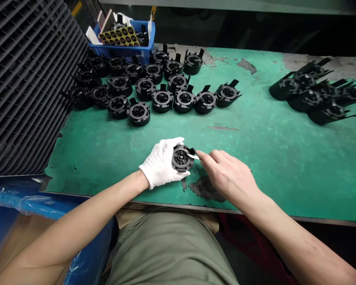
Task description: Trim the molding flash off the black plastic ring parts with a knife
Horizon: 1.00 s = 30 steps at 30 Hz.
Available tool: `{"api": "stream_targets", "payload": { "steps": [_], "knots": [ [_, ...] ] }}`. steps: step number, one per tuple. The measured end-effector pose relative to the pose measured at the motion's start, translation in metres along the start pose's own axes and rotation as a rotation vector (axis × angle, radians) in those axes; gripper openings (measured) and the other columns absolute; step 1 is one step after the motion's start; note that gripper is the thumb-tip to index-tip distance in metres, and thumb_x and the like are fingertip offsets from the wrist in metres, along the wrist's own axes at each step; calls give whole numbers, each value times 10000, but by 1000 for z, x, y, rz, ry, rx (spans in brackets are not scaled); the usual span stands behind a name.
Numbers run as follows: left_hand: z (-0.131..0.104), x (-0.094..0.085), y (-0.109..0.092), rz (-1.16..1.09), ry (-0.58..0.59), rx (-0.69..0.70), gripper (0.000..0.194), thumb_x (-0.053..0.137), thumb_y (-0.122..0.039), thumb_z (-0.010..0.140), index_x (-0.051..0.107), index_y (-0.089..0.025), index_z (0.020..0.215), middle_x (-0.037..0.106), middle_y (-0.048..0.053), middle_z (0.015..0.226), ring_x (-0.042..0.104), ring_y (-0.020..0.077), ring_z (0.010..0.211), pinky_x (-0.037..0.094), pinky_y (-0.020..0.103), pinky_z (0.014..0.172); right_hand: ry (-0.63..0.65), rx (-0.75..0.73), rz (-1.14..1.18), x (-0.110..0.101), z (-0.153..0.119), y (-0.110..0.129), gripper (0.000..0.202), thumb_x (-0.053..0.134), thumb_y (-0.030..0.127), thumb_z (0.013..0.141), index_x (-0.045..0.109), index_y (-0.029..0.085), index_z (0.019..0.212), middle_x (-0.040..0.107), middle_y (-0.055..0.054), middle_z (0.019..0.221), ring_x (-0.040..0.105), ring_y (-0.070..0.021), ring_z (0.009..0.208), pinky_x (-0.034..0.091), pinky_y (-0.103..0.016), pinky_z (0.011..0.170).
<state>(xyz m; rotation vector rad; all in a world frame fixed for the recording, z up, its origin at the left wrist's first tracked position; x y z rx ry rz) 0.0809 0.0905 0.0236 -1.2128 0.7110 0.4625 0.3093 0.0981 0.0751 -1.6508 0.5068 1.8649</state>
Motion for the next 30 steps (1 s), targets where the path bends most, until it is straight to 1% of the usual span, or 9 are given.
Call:
{"api": "stream_targets", "payload": {
  "steps": [3, 7, 10, 12, 16, 20, 23, 26, 30],
  "knots": [
    [12, -3, -2, -84, 213, 137, 1110, 905, -330, 748, 329, -190, 1687, 557, 190, 1653, 587, 410, 1509, 502, 584, 1285, -51, 79, 198, -8, -22, -13, 352, 487, 201, 1136, 605, 163, 1466, 701, -75, 963, 659, -224, 869, 495, -333, 784],
    [25, -4, -8, -169, 405, 240, 1086, 798, -248, 856, 214, -243, 1771, 301, 148, 1843, 352, 354, 1702, 381, 535, 1401, -79, 290, 387, -9, -52, -39, 225, 469, 275, 1169, 647, 210, 1290, 783, -58, 1008, 753, -194, 864, 547, -306, 783],
    [35, 6, -16, -191, 384, 253, 1187, 932, -419, 823, 240, -222, 1767, 324, 203, 1823, 345, 410, 1697, 372, 606, 1393, 0, 370, 429, -1, -64, -47, 239, 456, 324, 1177, 672, 221, 1182, 779, -20, 878, 741, -175, 717, 525, -288, 652],
    [43, 17, -25, -219, 376, 290, 1237, 1015, -510, 735, 337, -228, 1731, 436, 223, 1758, 421, 441, 1651, 406, 643, 1363, 29, 363, 479, 1, -68, -46, 251, 461, 327, 1177, 691, 228, 1199, 807, -37, 963, 773, -182, 787, 559, -287, 684],
    [53, 36, -41, -275, 452, 417, 1106, 1029, -397, 733, 452, -261, 1667, 540, 196, 1684, 505, 416, 1599, 477, 621, 1320, 33, 320, 496, -4, -78, -39, 271, 498, 305, 1169, 667, 216, 1362, 797, -86, 1176, 792, -199, 1011, 605, -306, 838],
    [49, 38, -39, -265, 403, 403, 1096, 961, -333, 807, 353, -226, 1713, 503, 225, 1704, 493, 403, 1610, 470, 614, 1327, 89, 251, 356, -9, -88, -33, 327, 486, 306, 1173, 643, 182, 1432, 743, -56, 1027, 736, -166, 813, 544, -277, 690],
    [42, 39, -35, -251, 383, 367, 1127, 964, -383, 808, 328, -227, 1725, 516, 236, 1694, 535, 421, 1575, 486, 640, 1306, 103, 200, 233, -9, -91, -32, 348, 467, 294, 1177, 647, 172, 1449, 696, -24, 922, 654, -138, 688, 468, -270, 615],
    [41, 42, -34, -250, 381, 348, 1177, 1011, -453, 750, 362, -260, 1713, 562, 219, 1662, 581, 432, 1532, 510, 649, 1281, 122, 152, 144, -9, -89, -35, 347, 464, 282, 1173, 658, 167, 1437, 666, -14, 871, 605, -134, 655, 414, -283, 593],
    [42, 45, -34, -231, 373, 349, 1109, 981, -424, 793, 370, -257, 1704, 554, 205, 1676, 575, 411, 1543, 502, 622, 1294, 137, 59, 148, -12, -83, -43, 292, 468, 229, 1152, 674, 174, 1352, 625, -2, 829, 574, -139, 659, 372, -299, 585]
  ]
}}
Point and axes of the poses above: each hand's wrist, its own z-axis towards the middle knuckle, its own x-axis out of the palm, y = z × x, the point moved 3 cm from there along z, towards the middle knuckle
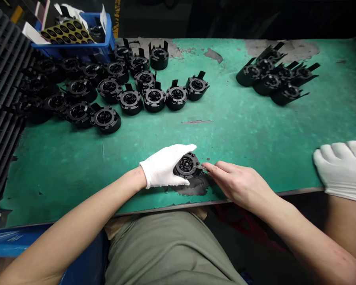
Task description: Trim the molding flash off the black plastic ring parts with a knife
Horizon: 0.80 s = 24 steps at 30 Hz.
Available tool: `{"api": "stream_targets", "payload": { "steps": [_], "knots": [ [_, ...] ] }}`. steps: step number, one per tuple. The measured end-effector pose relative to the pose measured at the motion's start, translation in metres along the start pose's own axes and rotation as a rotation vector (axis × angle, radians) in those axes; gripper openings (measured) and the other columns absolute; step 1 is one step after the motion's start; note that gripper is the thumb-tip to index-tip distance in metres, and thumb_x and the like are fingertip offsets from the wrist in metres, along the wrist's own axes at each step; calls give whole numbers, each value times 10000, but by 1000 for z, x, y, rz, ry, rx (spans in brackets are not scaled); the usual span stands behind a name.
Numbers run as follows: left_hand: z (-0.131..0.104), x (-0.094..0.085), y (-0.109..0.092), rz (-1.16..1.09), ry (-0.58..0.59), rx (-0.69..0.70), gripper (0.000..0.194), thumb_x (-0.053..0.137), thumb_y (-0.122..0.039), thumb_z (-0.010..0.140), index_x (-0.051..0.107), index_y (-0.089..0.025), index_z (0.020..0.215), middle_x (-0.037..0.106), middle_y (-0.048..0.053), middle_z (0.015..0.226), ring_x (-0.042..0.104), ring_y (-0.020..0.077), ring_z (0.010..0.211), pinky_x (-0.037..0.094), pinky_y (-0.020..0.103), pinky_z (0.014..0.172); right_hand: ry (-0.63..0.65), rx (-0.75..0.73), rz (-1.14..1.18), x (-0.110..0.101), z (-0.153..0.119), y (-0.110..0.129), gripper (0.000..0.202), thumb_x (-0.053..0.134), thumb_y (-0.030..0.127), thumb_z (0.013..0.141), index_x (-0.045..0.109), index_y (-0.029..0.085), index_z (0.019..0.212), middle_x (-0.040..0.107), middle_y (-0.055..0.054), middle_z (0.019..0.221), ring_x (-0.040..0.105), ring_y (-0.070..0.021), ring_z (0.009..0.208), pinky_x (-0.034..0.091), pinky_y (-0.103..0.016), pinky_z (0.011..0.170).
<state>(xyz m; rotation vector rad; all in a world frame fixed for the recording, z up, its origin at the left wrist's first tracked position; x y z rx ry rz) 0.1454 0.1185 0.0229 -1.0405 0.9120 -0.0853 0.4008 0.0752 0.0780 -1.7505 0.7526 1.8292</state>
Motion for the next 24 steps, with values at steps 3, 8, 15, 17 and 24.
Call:
{"api": "stream_targets", "payload": {
  "steps": [3, 8, 15, 17, 24],
  "knots": [
    [0, 1, 0, 6, 11, -3, 1076, 964, -438, 813, 374, -257, 1695, 548, 196, 1682, 569, 402, 1550, 495, 606, 1304, -18, -95, -12, -5, 5, -6, 296, 483, 136, 1106, 644, 154, 1354, 636, -8, 845, 604, -148, 696, 361, -306, 595],
    [-1, 0, 1, 15, -1, 11, 1044, 955, -428, 821, 391, -233, 1677, 563, 200, 1666, 583, 397, 1533, 502, 590, 1297, 8, -235, -51, -8, 12, -16, 356, 478, 52, 1063, 608, 130, 1386, 653, -8, 851, 648, -152, 746, 372, -314, 614],
    [0, -1, 2, 12, 24, -5, 1031, 957, -453, 811, 409, -244, 1660, 568, 190, 1659, 578, 401, 1537, 501, 594, 1298, 51, -359, -43, -7, 23, -33, 381, 431, 68, 1092, 604, 158, 1419, 680, 0, 868, 655, -151, 768, 373, -316, 609],
    [0, -1, 3, 8, 21, -1, 1029, 964, -449, 803, 421, -236, 1651, 577, 194, 1647, 587, 400, 1528, 507, 584, 1295, 39, -392, -40, -7, 26, -36, 376, 419, 82, 1109, 604, 152, 1429, 674, 3, 863, 635, -152, 743, 359, -327, 595],
    [2, -1, 8, -8, 5, 49, 1057, 1004, -479, 760, 443, -230, 1621, 609, 192, 1611, 619, 400, 1490, 532, 575, 1267, 33, -525, -1, -7, 37, -46, 373, 364, 101, 1133, 625, 128, 1399, 668, -19, 861, 606, -154, 715, 366, -333, 589]
  ]
}}
Point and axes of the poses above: each hand's wrist, its own z-axis towards the middle knuckle, its own x-axis out of the palm, y = z × x, the point moved 3 cm from there along z, towards the middle knuckle
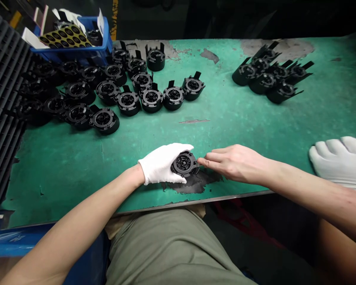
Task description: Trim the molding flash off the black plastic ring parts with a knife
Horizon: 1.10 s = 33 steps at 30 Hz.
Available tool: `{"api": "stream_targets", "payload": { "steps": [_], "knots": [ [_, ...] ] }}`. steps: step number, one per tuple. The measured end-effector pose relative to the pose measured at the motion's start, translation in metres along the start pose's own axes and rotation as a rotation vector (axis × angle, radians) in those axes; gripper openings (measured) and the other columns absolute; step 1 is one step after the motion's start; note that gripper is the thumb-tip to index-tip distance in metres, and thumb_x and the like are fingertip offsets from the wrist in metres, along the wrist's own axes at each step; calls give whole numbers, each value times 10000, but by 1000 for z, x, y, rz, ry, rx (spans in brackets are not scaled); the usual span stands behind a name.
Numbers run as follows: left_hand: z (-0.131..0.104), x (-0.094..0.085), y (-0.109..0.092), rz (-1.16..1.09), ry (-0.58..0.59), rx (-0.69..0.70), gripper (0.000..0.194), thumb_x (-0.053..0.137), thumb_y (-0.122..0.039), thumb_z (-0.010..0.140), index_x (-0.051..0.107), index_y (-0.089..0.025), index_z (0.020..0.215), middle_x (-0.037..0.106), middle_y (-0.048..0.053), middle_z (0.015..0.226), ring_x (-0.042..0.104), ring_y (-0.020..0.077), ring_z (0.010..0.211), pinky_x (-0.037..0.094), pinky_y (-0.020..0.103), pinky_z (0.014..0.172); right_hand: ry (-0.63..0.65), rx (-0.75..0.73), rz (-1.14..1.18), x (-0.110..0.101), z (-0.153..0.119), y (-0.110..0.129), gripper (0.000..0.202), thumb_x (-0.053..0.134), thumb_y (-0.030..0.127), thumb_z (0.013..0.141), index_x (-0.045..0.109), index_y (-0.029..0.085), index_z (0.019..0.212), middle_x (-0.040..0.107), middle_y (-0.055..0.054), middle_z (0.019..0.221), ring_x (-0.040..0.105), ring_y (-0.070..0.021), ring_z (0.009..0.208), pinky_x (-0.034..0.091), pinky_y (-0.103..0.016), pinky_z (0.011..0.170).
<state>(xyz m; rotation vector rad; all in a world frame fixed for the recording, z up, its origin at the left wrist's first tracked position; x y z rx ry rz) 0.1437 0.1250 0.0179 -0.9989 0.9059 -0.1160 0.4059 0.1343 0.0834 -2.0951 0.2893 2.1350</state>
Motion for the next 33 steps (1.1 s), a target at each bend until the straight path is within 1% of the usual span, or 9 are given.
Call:
{"api": "stream_targets", "payload": {
  "steps": [4, 7, 11, 13, 18, 21, 26, 29, 33],
  "knots": [
    [-1, 1, 0, 21, -19, -7, 1074, 1016, -521, 737, 445, -251, 1605, 617, 182, 1590, 638, 404, 1457, 538, 584, 1255, -104, 23, 17, -1, -1, -11, 257, 449, 166, 1139, 657, 182, 1289, 667, -9, 850, 625, -147, 730, 405, -297, 613],
    [-7, 3, 0, 105, -129, -28, 1038, 993, -607, 744, 467, -227, 1554, 642, 192, 1513, 654, 411, 1411, 547, 593, 1224, -274, 225, 22, -5, -3, -10, 257, 521, 186, 1125, 640, 191, 1352, 680, -15, 885, 656, -153, 752, 455, -275, 643],
    [-22, 4, -6, 270, -428, -213, 1060, 971, -690, 733, 462, -162, 1497, 637, 213, 1410, 666, 417, 1327, 573, 590, 1143, -445, 581, 123, 0, -2, 20, 383, 560, 189, 1121, 571, 196, 1505, 713, -48, 984, 691, -184, 805, 526, -302, 731],
    [-31, 5, -15, 312, -478, -279, 1051, 1004, -635, 703, 473, -155, 1472, 633, 205, 1387, 668, 409, 1297, 582, 574, 1116, -463, 650, 205, 9, 0, 43, 403, 574, 185, 1122, 556, 184, 1524, 731, -69, 1054, 720, -190, 876, 546, -301, 784],
    [-44, 10, -37, 288, -333, -375, 721, 1016, -567, 670, 646, -200, 1168, 688, 93, 1071, 720, 324, 995, 631, 469, 875, -311, 606, 160, 28, 4, 76, 304, 576, 231, 1142, 638, 152, 1429, 687, -28, 951, 658, -149, 722, 472, -283, 644],
    [-42, 9, -36, 291, -295, -376, 734, 1008, -668, 625, 658, -192, 1062, 682, 94, 994, 725, 334, 947, 637, 481, 830, -273, 571, 42, 26, 2, 73, 280, 564, 239, 1149, 672, 143, 1389, 678, -16, 913, 632, -142, 691, 429, -290, 624],
    [-23, 0, -24, 184, -167, -51, 1065, 1002, -679, 657, 541, -181, 1478, 679, 209, 1439, 692, 425, 1339, 593, 582, 1139, -235, 548, -52, 18, 0, 68, 266, 527, 230, 1161, 685, 139, 1354, 647, -8, 884, 586, -141, 686, 387, -293, 607],
    [-16, -3, -18, 113, -30, 24, 971, 976, -496, 745, 503, -218, 1546, 698, 180, 1479, 708, 394, 1360, 592, 554, 1164, -214, 532, -57, 19, 0, 70, 255, 528, 219, 1154, 674, 148, 1351, 608, 2, 860, 528, -147, 663, 353, -306, 581],
    [-12, -3, -14, 76, -4, 19, 814, 894, -422, 777, 565, -189, 1484, 738, 176, 1427, 732, 386, 1332, 591, 544, 1165, -176, 471, -99, 15, 1, 73, 316, 489, 81, 1097, 626, 115, 1380, 592, -9, 866, 510, -163, 680, 339, -314, 586]
  ]
}}
Point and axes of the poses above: each hand's wrist, its own z-axis towards the middle knuckle, its own x-axis out of the palm, y = z × x, the point moved 3 cm from there along z, towards the middle knuckle
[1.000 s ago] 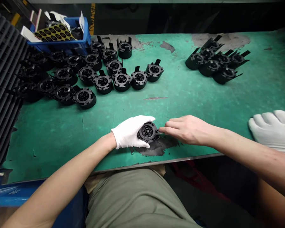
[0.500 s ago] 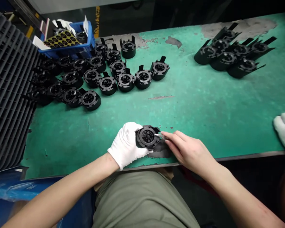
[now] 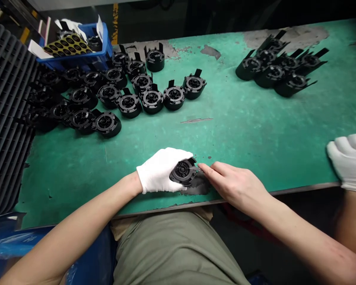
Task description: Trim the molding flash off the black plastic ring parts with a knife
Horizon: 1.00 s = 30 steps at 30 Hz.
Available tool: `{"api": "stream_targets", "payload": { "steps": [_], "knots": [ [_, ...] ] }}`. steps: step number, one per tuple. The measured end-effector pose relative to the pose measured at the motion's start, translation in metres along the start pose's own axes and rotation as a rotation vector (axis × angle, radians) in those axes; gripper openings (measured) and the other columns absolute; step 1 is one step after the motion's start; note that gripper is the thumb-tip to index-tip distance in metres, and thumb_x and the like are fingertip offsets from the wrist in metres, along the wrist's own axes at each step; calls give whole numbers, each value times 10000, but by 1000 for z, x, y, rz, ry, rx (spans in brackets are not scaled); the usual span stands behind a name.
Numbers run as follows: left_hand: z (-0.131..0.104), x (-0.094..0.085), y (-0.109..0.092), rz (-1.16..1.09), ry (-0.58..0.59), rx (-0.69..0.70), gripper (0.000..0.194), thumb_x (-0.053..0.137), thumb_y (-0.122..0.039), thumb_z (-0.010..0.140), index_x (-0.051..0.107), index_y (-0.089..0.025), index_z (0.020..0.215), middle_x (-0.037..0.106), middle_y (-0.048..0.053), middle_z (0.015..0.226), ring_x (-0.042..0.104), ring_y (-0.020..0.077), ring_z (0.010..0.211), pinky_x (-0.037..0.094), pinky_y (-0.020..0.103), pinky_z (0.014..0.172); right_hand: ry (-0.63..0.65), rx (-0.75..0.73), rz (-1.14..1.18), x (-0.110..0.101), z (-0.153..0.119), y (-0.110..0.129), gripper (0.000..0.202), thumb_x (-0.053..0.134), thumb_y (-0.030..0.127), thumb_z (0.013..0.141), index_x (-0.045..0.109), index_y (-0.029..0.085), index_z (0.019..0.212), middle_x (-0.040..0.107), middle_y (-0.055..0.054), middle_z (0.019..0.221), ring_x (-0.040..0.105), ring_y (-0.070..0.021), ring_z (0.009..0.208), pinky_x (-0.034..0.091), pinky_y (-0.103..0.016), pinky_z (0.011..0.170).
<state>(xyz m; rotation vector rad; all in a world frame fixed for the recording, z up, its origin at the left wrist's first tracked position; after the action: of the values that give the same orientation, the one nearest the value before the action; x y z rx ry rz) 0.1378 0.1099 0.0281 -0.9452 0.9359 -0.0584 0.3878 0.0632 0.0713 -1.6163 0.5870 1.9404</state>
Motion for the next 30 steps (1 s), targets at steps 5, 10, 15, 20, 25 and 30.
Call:
{"api": "stream_targets", "payload": {
  "steps": [5, 10, 15, 20, 25, 30],
  "knots": [
    [1, 3, 0, 5, -40, 21, 740, 831, -450, 805, 583, -188, 1451, 757, 166, 1387, 754, 377, 1291, 610, 536, 1131, 42, -42, -53, -8, 5, -1, 403, 476, -5, 1023, 578, 104, 1397, 603, -18, 886, 550, -175, 732, 348, -311, 609],
    [2, 2, -2, 1, -73, 69, 705, 790, -457, 848, 577, -171, 1456, 760, 179, 1374, 765, 377, 1269, 622, 526, 1111, 56, -28, -74, -9, 8, -5, 367, 484, 46, 1053, 560, 123, 1404, 600, -13, 876, 531, -169, 691, 332, -309, 596],
    [2, 1, -3, 2, -43, 32, 692, 776, -472, 845, 587, -192, 1450, 764, 162, 1374, 764, 373, 1275, 617, 526, 1129, 92, -72, -80, -11, 10, -6, 393, 475, 18, 1034, 539, 113, 1410, 640, -32, 910, 605, -175, 747, 378, -311, 616],
    [2, -1, -3, -1, -29, 36, 695, 775, -472, 846, 594, -190, 1456, 760, 173, 1389, 754, 384, 1297, 614, 543, 1139, 124, -114, -98, -14, 9, -2, 496, 437, -51, 978, 503, 106, 1444, 655, -28, 901, 624, -184, 766, 442, -320, 642],
    [2, -1, -1, -9, -25, 43, 722, 793, -447, 835, 584, -189, 1477, 751, 181, 1405, 743, 388, 1313, 604, 559, 1151, 146, -203, -100, -15, 10, -5, 509, 455, -48, 962, 510, 56, 1457, 656, -43, 915, 619, -193, 760, 467, -332, 654],
    [1, 1, 2, 5, -26, 60, 738, 798, -448, 838, 567, -195, 1491, 747, 168, 1415, 741, 371, 1317, 600, 539, 1152, 155, -250, -54, -14, 16, -17, 447, 440, -33, 995, 578, 68, 1408, 643, -33, 880, 599, -171, 717, 415, -314, 603]
  ]
}}
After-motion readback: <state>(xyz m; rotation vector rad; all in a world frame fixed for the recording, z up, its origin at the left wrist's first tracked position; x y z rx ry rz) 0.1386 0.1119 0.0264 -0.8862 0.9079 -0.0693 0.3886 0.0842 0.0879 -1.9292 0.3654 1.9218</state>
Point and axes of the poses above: each hand's wrist, its own z-axis towards the middle knuckle, its own x-axis out of the palm, y = z × x, the point moved 3 cm from there along z, towards the middle knuckle
